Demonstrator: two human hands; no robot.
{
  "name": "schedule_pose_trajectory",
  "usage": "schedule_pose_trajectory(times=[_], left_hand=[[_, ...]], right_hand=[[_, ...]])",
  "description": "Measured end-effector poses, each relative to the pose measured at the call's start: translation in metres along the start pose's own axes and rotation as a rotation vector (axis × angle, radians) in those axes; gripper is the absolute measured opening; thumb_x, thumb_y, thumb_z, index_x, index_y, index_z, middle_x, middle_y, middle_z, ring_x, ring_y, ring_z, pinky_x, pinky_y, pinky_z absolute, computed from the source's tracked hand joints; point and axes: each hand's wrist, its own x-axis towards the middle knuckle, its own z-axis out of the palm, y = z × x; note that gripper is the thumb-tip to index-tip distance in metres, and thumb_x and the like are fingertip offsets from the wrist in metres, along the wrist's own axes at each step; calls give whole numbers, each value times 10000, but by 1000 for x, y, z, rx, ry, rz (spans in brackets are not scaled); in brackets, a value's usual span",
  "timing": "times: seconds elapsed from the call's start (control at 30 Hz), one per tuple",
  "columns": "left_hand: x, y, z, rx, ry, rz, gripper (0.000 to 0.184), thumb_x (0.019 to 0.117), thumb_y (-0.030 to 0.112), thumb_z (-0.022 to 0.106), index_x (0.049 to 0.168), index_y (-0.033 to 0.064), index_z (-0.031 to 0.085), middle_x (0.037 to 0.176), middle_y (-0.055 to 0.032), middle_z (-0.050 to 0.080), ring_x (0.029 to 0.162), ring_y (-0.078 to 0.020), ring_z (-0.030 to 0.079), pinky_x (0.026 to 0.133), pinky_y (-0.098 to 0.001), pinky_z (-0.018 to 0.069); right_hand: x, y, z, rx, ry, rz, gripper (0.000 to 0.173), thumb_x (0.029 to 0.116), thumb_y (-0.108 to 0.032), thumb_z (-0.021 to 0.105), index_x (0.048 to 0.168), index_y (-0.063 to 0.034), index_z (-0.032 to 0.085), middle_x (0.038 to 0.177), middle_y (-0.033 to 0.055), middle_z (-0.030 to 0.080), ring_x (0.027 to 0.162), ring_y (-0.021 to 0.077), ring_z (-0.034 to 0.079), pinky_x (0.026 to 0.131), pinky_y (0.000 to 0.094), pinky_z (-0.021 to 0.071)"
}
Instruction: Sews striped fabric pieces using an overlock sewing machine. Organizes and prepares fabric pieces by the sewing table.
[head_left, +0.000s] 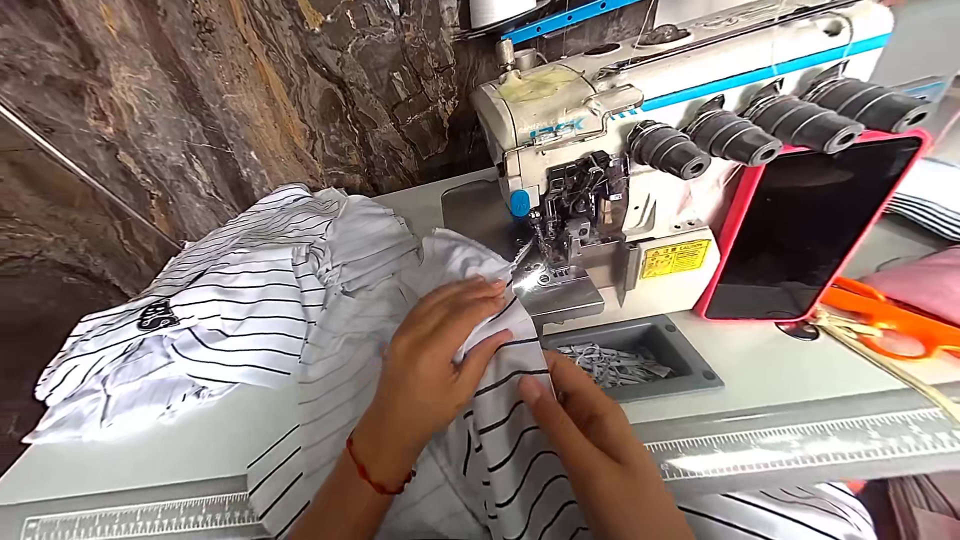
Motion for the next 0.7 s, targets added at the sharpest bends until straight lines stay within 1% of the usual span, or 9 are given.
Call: schedule_pose_trajectory(times=[0.13,0.2,0.3,0.37,0.43,0.5,0.57,0.63,0.7], left_hand=[[-8,1,3,33,114,3,157,974,181,676,1008,55,765,1113,-44,772,1204,-139,669,1076,-283,506],[-13,5,0,86,173,43,131,987,152,658,953,69,754,1030,-34,781,1118,-119,702,1025,-265,532],[-25,36,0,126,168,143,95,1015,144,627,981,86,694,941,-33,739,943,-119,693,913,-252,543],[-34,65,14,35,87,169,83,1021,137,611,994,86,670,987,-45,736,1032,-137,691,994,-263,522],[-39,81,30,-44,26,130,173,1042,220,599,1033,64,672,1095,-75,752,1181,-162,669,1094,-289,477],[-41,87,38,-102,-8,48,288,1056,303,564,1103,37,665,1181,-115,738,1244,-188,646,1130,-319,454],[-44,90,42,-125,-4,-55,286,1050,293,573,1123,28,652,1192,-138,734,1241,-192,651,1128,-337,457],[-45,92,43,-160,23,-153,332,1020,315,625,1160,15,643,1235,-161,713,1254,-188,639,1125,-342,460],[-45,93,39,-200,79,-252,471,968,391,697,1270,55,563,1367,-131,635,1326,-137,567,1133,-319,437]], right_hand=[[-3,1,-1,-72,-34,-12,249,1081,-134,475,1238,10,605,998,-19,727,908,-2,699,812,208,593],[0,3,-3,-86,-7,-43,258,1086,-166,468,1223,-7,618,982,-30,725,893,-5,695,790,196,591],[9,3,-11,-76,54,-82,331,1092,-239,435,1194,-18,660,940,-58,708,863,-33,656,763,167,549],[14,1,-19,-51,110,-79,270,1072,-229,475,1027,-82,696,817,-91,670,757,-41,638,688,153,541],[20,-2,-35,-74,243,-87,261,1042,-186,509,857,-149,689,692,-102,633,630,-28,605,581,161,512],[29,-9,-54,-146,398,-47,276,1038,-203,509,842,-186,703,655,-93,623,576,2,591,530,188,496],[36,-14,-65,-205,477,-4,288,1056,-231,507,851,-190,706,628,-76,601,542,20,567,495,193,462],[33,-14,-65,-240,449,-67,277,1051,-240,513,862,-192,709,637,-82,604,549,12,567,495,185,462],[19,-12,-58,-264,286,-231,249,1046,-205,529,881,-163,710,713,-114,643,630,-51,590,567,133,492]])
